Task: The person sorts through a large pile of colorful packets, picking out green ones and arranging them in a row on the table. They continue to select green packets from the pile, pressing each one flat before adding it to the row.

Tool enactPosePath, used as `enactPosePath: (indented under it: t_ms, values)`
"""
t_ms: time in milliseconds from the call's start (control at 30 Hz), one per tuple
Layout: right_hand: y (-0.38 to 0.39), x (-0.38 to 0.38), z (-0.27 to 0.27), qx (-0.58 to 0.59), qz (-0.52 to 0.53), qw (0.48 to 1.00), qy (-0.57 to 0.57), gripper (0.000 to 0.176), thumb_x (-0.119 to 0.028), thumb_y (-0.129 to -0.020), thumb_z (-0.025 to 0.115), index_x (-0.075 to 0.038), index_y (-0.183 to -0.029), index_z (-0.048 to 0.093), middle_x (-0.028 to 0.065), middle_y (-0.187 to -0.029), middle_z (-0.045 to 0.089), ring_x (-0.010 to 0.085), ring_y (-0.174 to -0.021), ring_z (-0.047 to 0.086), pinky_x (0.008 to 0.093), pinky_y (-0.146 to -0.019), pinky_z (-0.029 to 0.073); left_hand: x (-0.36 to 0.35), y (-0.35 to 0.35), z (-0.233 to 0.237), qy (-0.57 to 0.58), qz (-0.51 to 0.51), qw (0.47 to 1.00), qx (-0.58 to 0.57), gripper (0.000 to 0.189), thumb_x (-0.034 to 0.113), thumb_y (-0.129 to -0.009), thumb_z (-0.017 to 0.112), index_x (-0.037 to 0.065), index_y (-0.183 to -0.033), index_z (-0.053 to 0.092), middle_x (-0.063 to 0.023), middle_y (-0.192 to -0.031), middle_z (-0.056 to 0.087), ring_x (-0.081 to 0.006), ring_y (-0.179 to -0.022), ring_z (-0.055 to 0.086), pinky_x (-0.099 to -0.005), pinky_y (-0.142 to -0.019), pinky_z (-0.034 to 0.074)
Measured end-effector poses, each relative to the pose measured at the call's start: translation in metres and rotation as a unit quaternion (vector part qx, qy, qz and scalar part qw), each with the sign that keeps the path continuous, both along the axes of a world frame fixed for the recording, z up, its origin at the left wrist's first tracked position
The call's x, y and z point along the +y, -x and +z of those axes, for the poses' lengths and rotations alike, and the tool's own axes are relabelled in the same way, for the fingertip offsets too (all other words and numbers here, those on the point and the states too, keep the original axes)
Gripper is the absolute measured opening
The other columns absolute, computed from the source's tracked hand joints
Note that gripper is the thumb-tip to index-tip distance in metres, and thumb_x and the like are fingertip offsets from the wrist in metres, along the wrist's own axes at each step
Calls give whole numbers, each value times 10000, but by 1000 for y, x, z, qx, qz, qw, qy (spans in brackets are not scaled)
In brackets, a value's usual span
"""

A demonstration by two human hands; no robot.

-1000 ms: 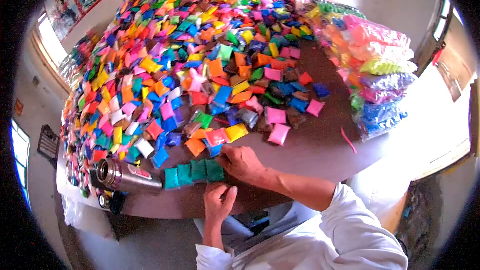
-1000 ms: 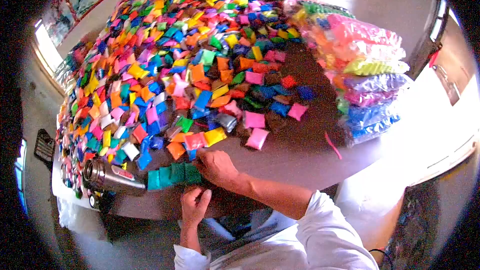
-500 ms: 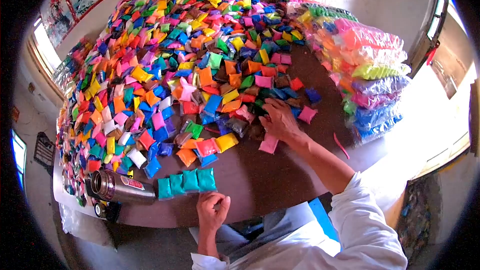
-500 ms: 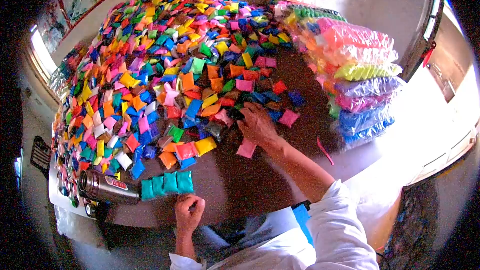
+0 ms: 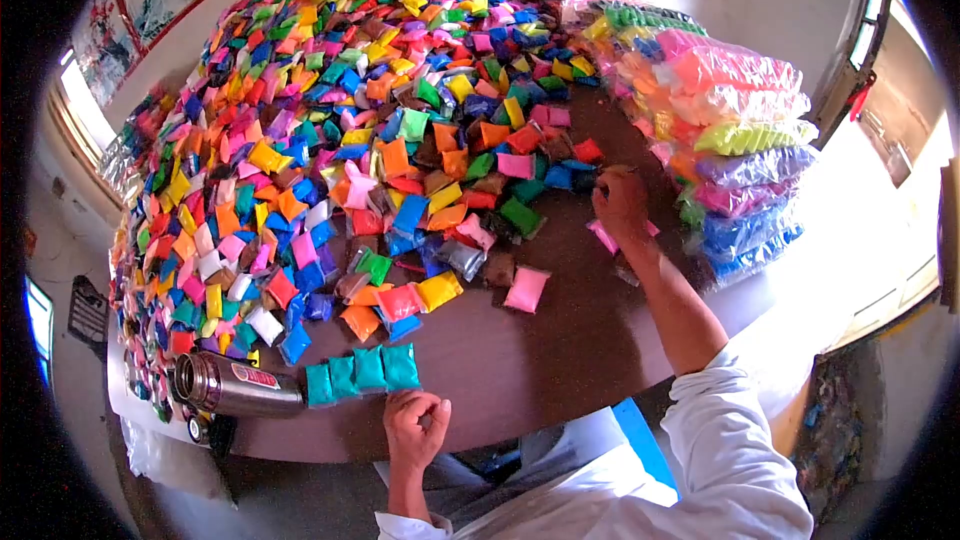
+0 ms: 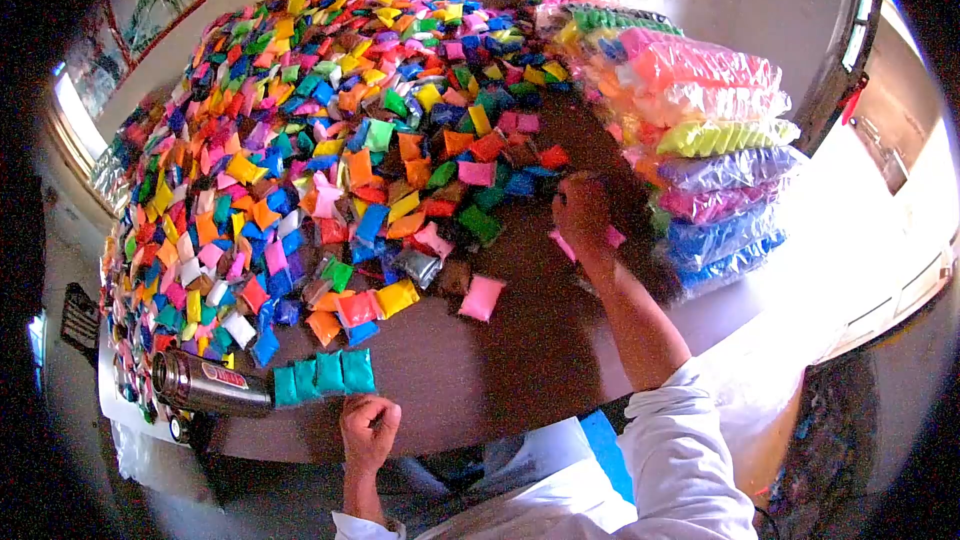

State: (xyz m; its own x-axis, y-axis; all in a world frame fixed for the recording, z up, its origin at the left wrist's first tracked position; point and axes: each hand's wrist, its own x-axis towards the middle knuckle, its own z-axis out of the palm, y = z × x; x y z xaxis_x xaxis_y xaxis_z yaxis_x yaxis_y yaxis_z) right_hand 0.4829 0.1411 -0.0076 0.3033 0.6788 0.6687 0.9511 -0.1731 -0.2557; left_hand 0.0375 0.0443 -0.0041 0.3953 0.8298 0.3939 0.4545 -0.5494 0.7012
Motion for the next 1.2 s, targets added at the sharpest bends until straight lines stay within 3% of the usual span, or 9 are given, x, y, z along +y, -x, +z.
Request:
enactPosePath:
  t_ms: [167, 267, 433, 633, 833, 933, 1000, 1133, 1200]
  values:
    - [42, 19, 37, 28, 38, 999, 13, 203, -123, -765, 670, -42, -950, 653, 170, -935, 655, 366, -913, 609, 444, -794, 478, 2, -1, -3, -3, -6, 1000, 13, 180, 163, -780, 677, 52, -663, 598, -69, -670, 613, -267, -644, 582, -380, -678, 431]
    - [63, 38, 34, 132, 163, 978, 18, 306, -144, -802, 658, -59, -1095, 630, 195, -1104, 620, 355, -1033, 588, 435, -876, 469, -1, 1, -5, 4, 9, 1000, 13, 171, 152, -778, 677, 55, -662, 597, -69, -664, 608, -266, -637, 577, -376, -662, 427]
    - [84, 66, 24, 16, 235, 971, 48, 431, -235, -812, 662, -99, -1213, 585, 165, -1352, 481, 360, -1244, 462, 449, -1000, 412, 0, -2, 1, -9, 3, 1000, 25, 165, 131, -777, 683, 56, -659, 595, -71, -660, 600, -267, -643, 575, -376, -650, 428]
    - [56, 69, 15, -63, 198, 974, 95, 404, -262, -710, 713, -111, -1082, 663, 164, -1362, 459, 390, -1251, 433, 487, -1033, 385, 0, -1, -4, -25, 10, 999, 21, 176, 124, -778, 692, 56, -653, 589, -63, -660, 590, -262, -643, 567, -373, -647, 430]
    - [-1, 64, 7, -31, 175, 984, 20, 289, -135, -702, 677, -89, -987, 682, 172, -1137, 576, 396, -1120, 506, 495, -990, 400, -1, -2, -8, -19, 14, 1000, 19, 181, 147, -782, 690, 61, -659, 589, -58, -669, 593, -261, -654, 568, -380, -677, 433]
    - [15, 57, 31, -86, 61, 994, 0, 200, -130, -743, 640, -47, -920, 681, 159, -1099, 602, 348, -1109, 539, 442, -913, 461, -1, -2, -4, -9, 7, 999, 30, 180, 151, -781, 687, 62, -659, 588, -58, -675, 595, -260, -664, 571, -381, -686, 435]
    - [58, 57, 53, 63, 179, 981, 28, 325, -200, -766, 677, -56, -1055, 642, 155, -1139, 593, 345, -1127, 534, 444, -908, 464, -1, -2, -6, -13, 9, 999, 34, 180, 149, -779, 687, 63, -657, 587, -59, -680, 599, -263, -670, 576, -381, -692, 437]
    - [143, 81, 46, 88, 263, 959, 65, 607, -411, -773, 720, -105, -1260, 526, 164, -1303, 509, 389, -1188, 489, 495, -947, 430, -1, -2, -7, -27, 14, 999, 37, 182, 145, -779, 687, 59, -655, 585, -66, -697, 612, -272, -693, 588, -385, -711, 440]
    - [179, 80, 35, 70, 245, 962, 95, 609, -414, -762, 725, -116, -1258, 533, 164, -1330, 484, 392, -1203, 474, 516, -963, 405, -2, -4, -4, -30, 15, 999, 42, 182, 142, -780, 687, 57, -656, 584, -68, -703, 616, -275, -697, 590, -388, -716, 441]
